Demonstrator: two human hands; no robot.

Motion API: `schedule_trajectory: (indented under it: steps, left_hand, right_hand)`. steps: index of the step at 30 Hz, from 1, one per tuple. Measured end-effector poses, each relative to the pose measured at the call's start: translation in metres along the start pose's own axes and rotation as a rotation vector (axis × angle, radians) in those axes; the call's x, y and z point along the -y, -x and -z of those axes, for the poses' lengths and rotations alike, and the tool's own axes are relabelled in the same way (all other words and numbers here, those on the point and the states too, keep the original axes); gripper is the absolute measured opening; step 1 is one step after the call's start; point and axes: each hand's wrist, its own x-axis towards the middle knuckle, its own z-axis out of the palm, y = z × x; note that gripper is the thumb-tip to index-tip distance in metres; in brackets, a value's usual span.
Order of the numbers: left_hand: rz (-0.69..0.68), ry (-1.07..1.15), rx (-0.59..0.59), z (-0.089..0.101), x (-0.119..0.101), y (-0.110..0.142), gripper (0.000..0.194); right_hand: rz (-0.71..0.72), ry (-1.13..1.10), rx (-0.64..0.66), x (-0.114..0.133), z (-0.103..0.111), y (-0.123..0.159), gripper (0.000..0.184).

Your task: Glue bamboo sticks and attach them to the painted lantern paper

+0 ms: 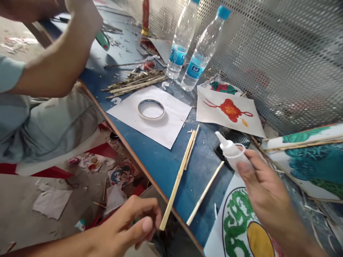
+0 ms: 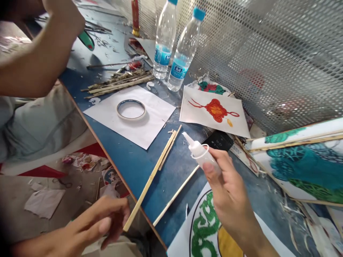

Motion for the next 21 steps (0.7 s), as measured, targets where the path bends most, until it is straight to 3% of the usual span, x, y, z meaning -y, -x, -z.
schedule_trajectory:
  steps: [2, 4, 12, 18, 21]
  left_hand:
    - [0.211, 0.171, 0.113, -0.008, -0.011, -0.001, 0.068]
    - [0.260, 0.255, 0.129, -0.015, -0.018, -0.005, 0.070]
    - [0.223, 0.263, -0.020, -0.025, -0.022, 0.000, 0.064]
    - [0.134, 0.238, -0.149, -0.030, -0.036, 0.003, 0.072]
    - [0.062, 0.251, -0.138, -0.033, -0.043, 0.003, 0.070]
  right_hand:
    - [-0.051, -0.154, -0.006, 0.003, -0.011, -0.012, 0.043]
    - [-0.054, -0.250, -0.016, 0.008, -0.022, -0.024, 0.045]
    - [0.003, 0.008, -0.020, 0.031, -0.047, -0.034, 0.036]
    - [-0.014, -0.134, 0.030, 0.026, -0.056, -0.032, 0.032]
    - [-0.004, -0.206, 0.016, 0.019, -0.055, -0.030, 0.044]
